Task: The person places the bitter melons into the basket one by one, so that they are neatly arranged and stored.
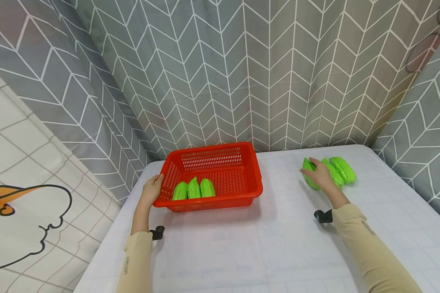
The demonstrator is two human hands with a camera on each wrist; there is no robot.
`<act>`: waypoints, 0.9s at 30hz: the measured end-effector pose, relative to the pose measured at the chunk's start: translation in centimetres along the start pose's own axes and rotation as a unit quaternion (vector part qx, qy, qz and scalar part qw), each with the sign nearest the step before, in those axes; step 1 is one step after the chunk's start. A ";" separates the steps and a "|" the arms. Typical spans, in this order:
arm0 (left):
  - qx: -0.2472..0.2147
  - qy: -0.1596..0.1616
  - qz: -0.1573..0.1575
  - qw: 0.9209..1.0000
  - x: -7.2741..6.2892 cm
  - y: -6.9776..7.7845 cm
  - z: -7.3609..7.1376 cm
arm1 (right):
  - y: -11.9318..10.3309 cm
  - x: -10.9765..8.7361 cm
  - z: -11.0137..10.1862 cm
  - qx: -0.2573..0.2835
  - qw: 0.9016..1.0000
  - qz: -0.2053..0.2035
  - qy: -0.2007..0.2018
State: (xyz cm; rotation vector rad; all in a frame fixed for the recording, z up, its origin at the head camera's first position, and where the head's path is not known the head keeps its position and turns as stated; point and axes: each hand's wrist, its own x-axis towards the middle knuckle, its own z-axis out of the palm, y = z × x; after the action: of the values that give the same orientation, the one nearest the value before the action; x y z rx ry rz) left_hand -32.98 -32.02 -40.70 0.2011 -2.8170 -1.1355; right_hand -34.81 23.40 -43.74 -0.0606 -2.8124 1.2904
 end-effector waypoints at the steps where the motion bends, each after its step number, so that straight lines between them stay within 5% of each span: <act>1: 0.000 0.000 0.001 1.000 0.0 0.0 0.0 | 0.0 0.0 0.1 -0.002 1.000 -0.001 0.000; 27: -0.002 -0.006 -0.007 1.000 0.0 -0.1 0.0 | 0.4 -0.3 0.1 -0.015 1.000 -0.006 0.010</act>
State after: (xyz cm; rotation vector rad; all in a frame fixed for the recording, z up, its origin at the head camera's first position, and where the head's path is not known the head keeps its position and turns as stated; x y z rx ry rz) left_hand -32.98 -32.12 -40.75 0.2137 -2.8281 -1.1495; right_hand -34.56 23.61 -44.14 -0.0561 -2.8119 1.2369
